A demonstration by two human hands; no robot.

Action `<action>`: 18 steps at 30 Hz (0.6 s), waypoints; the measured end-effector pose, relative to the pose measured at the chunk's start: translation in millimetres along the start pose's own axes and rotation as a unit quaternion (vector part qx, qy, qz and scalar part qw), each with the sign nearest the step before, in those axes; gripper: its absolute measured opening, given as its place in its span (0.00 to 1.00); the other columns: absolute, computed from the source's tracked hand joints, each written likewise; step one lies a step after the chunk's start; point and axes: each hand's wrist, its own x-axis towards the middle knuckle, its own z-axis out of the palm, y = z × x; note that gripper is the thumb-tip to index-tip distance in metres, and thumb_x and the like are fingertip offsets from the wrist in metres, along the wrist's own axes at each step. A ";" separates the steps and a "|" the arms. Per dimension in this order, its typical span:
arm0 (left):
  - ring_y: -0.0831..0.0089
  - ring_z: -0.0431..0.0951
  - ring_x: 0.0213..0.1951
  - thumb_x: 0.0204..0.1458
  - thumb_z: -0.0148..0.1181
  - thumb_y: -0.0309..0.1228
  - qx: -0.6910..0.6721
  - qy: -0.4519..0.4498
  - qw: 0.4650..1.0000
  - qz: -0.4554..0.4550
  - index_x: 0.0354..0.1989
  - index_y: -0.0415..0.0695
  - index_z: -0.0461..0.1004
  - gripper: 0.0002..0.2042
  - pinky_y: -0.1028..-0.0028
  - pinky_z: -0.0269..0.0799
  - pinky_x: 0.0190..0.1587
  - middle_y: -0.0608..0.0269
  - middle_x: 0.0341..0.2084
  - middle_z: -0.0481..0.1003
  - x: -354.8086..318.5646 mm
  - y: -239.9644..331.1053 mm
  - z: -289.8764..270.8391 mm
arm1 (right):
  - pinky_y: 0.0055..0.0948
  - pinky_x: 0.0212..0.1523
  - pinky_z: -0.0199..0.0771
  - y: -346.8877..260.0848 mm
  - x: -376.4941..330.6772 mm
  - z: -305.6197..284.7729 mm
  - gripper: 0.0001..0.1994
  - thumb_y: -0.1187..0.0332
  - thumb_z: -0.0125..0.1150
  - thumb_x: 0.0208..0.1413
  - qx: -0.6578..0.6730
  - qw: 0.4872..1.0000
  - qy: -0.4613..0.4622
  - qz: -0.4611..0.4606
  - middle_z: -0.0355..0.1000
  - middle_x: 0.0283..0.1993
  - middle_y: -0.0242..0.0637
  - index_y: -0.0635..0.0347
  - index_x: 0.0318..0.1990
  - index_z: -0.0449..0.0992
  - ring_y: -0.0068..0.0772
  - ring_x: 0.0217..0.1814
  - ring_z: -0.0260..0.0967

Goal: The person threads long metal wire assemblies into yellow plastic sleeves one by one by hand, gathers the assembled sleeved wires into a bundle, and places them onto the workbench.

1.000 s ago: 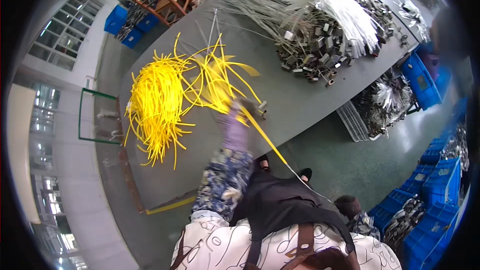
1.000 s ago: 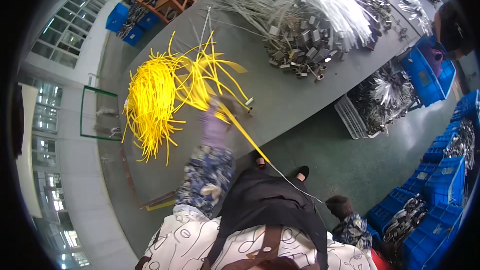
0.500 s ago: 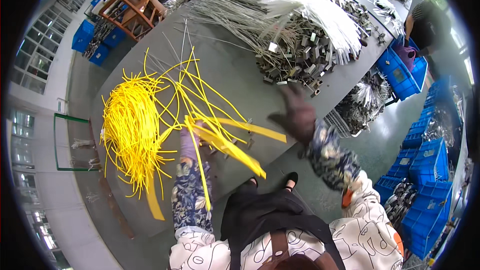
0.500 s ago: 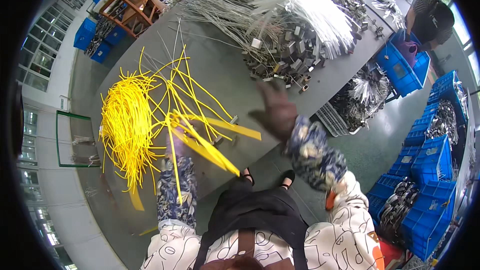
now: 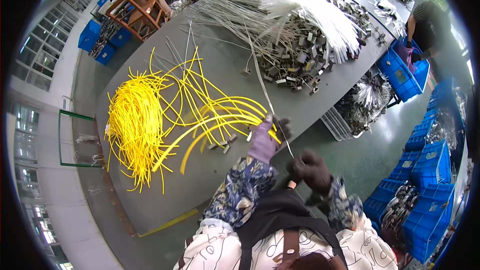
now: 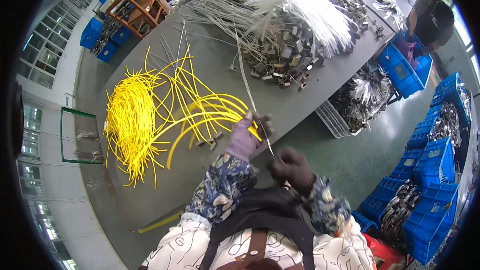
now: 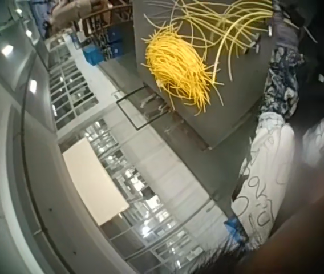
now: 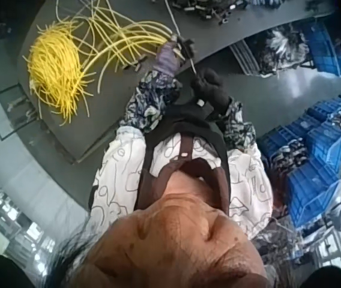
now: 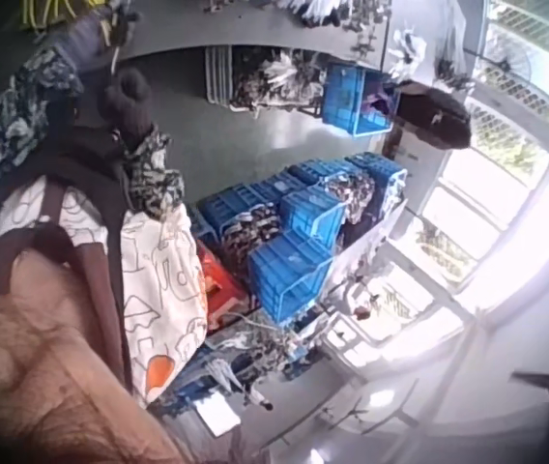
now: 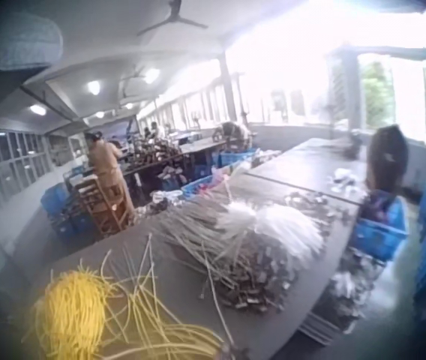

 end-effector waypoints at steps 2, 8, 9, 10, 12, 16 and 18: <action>0.70 0.68 0.22 0.57 0.51 0.39 -0.103 -0.187 0.976 -0.037 0.36 0.45 0.68 0.10 0.67 0.70 0.29 0.60 0.24 0.70 43.4 -16.9 -45.0 | 0.21 0.24 0.61 27.2 -64.5 -37.9 0.08 0.69 0.57 0.49 0.066 0.995 0.030 0.073 0.66 0.24 0.32 0.63 0.35 0.71 0.21 0.24 0.62; 0.62 0.78 0.34 0.56 0.52 0.34 0.110 -0.125 0.974 0.157 0.36 0.39 0.71 0.10 0.62 0.77 0.39 0.52 0.35 0.76 59.5 10.6 -24.4 | 0.27 0.29 0.68 147.9 -257.7 -187.9 0.15 0.60 0.62 0.47 -0.342 0.851 0.143 0.372 0.74 0.30 0.37 0.61 0.38 0.76 0.25 0.28 0.68; 0.61 0.77 0.36 0.56 0.52 0.34 0.098 -0.135 0.968 0.186 0.38 0.39 0.70 0.10 0.61 0.77 0.40 0.52 0.35 0.75 54.7 27.9 -18.2 | 0.29 0.35 0.69 156.4 -279.9 -195.4 0.13 0.61 0.61 0.46 -0.326 0.836 0.150 0.416 0.75 0.30 0.38 0.60 0.36 0.79 0.27 0.33 0.70; 0.61 0.77 0.37 0.57 0.52 0.33 0.090 -0.146 0.961 0.218 0.39 0.39 0.70 0.10 0.60 0.77 0.40 0.52 0.36 0.75 45.1 47.3 -8.7 | 0.29 0.35 0.69 173.1 -301.9 -209.4 0.13 0.61 0.61 0.46 -0.323 0.839 0.141 0.415 0.75 0.30 0.38 0.60 0.36 0.79 0.27 0.33 0.70; 0.61 0.77 0.39 0.57 0.51 0.34 0.142 -0.115 0.937 0.297 0.40 0.40 0.69 0.10 0.59 0.77 0.42 0.52 0.37 0.75 26.5 84.1 5.1 | 0.30 0.36 0.69 205.4 -322.6 -237.2 0.14 0.60 0.62 0.46 -0.375 0.873 0.070 0.305 0.76 0.30 0.38 0.61 0.37 0.79 0.27 0.33 0.71; 0.61 0.78 0.37 0.59 0.49 0.37 0.153 -0.105 0.934 0.304 0.40 0.40 0.68 0.11 0.62 0.78 0.42 0.51 0.37 0.75 37.6 101.7 23.7 | 0.29 0.37 0.69 164.1 -302.9 -204.5 0.13 0.60 0.62 0.47 -0.380 0.855 0.140 0.324 0.76 0.31 0.37 0.57 0.38 0.79 0.27 0.33 0.71; 0.61 0.78 0.36 0.59 0.48 0.38 0.163 -0.093 0.927 0.325 0.40 0.41 0.68 0.12 0.63 0.79 0.40 0.51 0.36 0.75 23.6 113.1 26.3 | 0.28 0.37 0.70 154.4 -284.5 -195.2 0.13 0.61 0.62 0.47 -0.368 0.847 0.148 0.354 0.76 0.31 0.37 0.56 0.39 0.79 0.27 0.34 0.71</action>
